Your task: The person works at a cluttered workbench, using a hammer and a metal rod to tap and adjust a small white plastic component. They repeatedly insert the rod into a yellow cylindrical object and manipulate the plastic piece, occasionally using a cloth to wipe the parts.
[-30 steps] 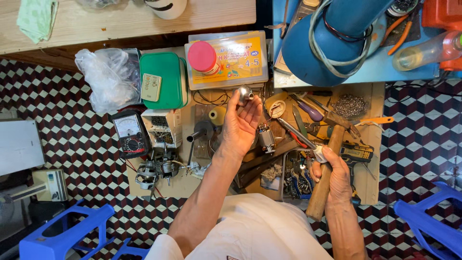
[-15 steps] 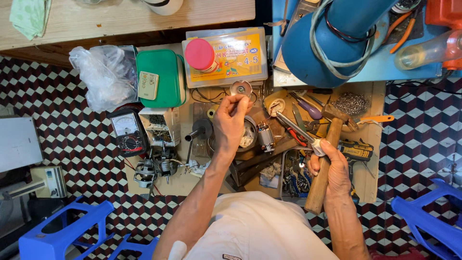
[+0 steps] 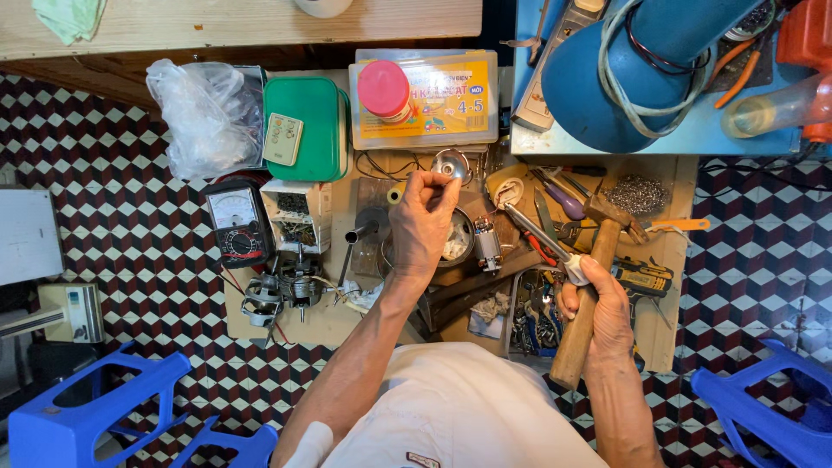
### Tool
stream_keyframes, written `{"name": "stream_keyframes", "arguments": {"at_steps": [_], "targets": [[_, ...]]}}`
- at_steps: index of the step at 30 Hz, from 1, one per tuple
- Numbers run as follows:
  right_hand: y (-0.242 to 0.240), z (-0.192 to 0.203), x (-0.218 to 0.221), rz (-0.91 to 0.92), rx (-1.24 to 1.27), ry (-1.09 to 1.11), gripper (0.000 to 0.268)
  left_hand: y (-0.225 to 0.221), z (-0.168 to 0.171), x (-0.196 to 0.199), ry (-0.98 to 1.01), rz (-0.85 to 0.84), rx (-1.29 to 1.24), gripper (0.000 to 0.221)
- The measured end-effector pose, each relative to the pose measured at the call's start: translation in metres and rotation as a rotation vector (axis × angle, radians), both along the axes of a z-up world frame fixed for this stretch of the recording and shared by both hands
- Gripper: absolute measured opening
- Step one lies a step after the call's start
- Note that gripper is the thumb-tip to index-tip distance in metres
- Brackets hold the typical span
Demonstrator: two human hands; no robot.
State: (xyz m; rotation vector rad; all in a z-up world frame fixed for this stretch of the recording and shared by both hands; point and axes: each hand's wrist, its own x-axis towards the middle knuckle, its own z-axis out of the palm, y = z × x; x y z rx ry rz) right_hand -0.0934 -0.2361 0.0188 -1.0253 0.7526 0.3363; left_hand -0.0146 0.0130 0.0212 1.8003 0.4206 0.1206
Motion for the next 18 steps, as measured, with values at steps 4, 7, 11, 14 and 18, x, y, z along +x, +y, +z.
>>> {"name": "stream_keyframes", "arguments": {"at_steps": [4, 7, 11, 14, 18], "targets": [[0.0, -0.002, -0.006, -0.021, 0.008, -0.005, 0.026, 0.003, 0.004, -0.006, -0.002, 0.0, -0.009, 0.017], [0.002, -0.006, -0.011, -0.075, 0.024, -0.019, 0.024, 0.007, 0.01, -0.009, -0.041, -0.032, -0.018, 0.016], [-0.001, -0.01, -0.015, -0.099, 0.071, -0.037, 0.019, 0.016, 0.017, -0.03, -0.007, -0.017, 0.101, 0.022], [0.0, -0.011, -0.029, -0.047, 0.111, -0.055, 0.019, 0.034, 0.014, -0.082, -0.152, 0.102, -0.183, 0.028], [0.002, -0.01, -0.039, -0.025, 0.056, -0.066, 0.021, 0.079, -0.016, -0.154, 0.134, 0.367, -0.21, 0.032]]}}
